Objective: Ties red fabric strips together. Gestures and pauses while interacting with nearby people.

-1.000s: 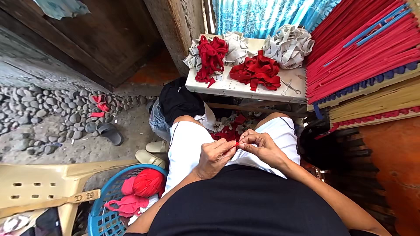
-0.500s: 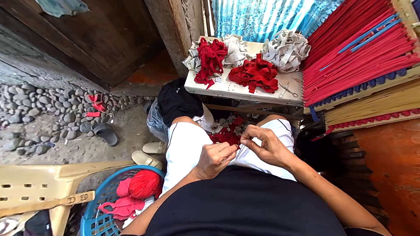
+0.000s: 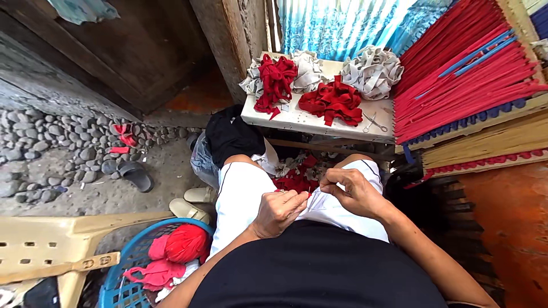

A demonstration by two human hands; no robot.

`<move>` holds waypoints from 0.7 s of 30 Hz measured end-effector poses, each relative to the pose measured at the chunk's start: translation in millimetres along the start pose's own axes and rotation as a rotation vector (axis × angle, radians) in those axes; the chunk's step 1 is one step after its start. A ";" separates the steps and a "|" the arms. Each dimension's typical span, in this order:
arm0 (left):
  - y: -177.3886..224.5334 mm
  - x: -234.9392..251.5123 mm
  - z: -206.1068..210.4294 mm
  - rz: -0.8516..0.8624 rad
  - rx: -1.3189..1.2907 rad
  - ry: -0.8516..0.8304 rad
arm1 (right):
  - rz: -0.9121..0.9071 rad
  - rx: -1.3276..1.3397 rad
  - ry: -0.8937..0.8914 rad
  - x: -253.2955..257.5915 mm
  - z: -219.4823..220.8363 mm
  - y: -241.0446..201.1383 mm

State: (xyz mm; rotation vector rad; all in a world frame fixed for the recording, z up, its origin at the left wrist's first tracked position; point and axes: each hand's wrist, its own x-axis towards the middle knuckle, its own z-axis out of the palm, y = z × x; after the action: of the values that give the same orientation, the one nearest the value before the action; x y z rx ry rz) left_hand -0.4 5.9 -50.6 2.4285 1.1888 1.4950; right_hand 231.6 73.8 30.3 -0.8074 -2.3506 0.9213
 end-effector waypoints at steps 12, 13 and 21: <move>1.7 1.5 0.9 0.059 -0.009 -0.080 | -0.097 -0.060 0.021 14.5 12.8 -12.7; 1.9 2.1 0.3 0.075 -0.007 -0.077 | -0.097 -0.102 0.036 17.4 11.6 -11.0; 0.6 -0.8 0.7 0.002 0.055 -0.040 | -0.067 -0.157 0.045 18.0 9.3 -6.6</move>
State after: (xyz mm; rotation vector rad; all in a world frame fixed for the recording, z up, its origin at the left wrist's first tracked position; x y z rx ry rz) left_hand 0.3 5.2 -51.3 2.4827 1.2368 1.4249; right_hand 210.9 77.9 33.0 -0.7955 -2.4173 0.6903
